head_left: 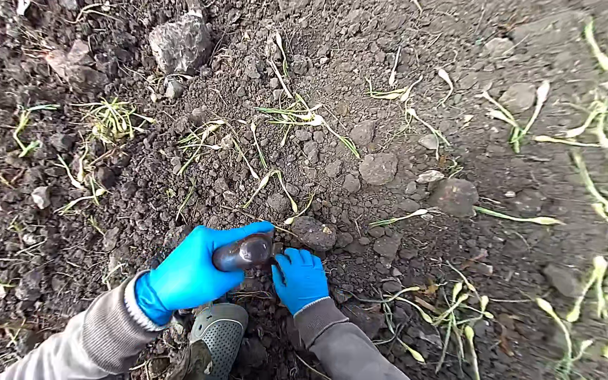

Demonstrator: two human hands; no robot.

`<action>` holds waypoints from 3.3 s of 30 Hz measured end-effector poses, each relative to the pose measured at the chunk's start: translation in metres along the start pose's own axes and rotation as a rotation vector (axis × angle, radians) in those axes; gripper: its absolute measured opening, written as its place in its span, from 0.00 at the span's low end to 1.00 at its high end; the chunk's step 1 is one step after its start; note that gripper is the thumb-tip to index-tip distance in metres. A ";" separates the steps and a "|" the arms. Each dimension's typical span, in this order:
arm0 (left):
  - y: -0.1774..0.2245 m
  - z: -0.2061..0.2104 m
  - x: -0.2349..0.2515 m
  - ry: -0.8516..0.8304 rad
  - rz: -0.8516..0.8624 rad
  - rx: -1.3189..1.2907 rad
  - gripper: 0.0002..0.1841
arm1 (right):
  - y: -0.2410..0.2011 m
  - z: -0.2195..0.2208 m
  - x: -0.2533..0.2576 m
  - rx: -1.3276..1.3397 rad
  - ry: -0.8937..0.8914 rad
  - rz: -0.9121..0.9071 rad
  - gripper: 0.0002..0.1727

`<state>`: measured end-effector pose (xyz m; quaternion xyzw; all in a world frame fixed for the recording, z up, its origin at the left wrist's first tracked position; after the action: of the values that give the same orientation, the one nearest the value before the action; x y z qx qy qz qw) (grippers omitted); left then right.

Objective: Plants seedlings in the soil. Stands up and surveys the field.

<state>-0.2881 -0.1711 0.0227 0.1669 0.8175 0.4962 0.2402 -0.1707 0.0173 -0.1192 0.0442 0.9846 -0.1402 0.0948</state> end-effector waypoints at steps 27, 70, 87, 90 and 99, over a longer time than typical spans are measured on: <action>0.000 -0.007 0.067 -0.169 -0.095 0.059 0.13 | 0.030 -0.034 -0.002 0.165 -0.115 -0.053 0.14; -0.005 -0.103 0.052 0.307 0.164 -0.486 0.22 | 0.080 -0.033 0.117 -0.105 -0.121 -0.169 0.11; -0.004 -0.074 0.041 0.305 0.017 -0.062 0.19 | -0.052 -0.006 0.159 -0.083 -0.441 -0.101 0.19; -0.018 -0.079 0.043 0.378 0.036 0.026 0.28 | -0.048 -0.015 0.156 -0.042 -0.294 -0.017 0.26; -0.037 -0.097 0.068 0.474 -0.104 -0.261 0.03 | -0.039 -0.030 0.171 -0.033 -0.301 0.179 0.34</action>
<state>-0.4004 -0.2239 0.0128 -0.0286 0.7874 0.6096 0.0871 -0.3474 -0.0009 -0.1151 0.1084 0.9536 -0.1202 0.2540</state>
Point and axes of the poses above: each hand's wrist, its own x-axis towards the middle knuckle, its own z-axis out of the palm, y = z × x, the point moved 3 cm from there along x, towards the middle knuckle, and after that the axes turned 13 degrees about y, right-handed, at the moved point
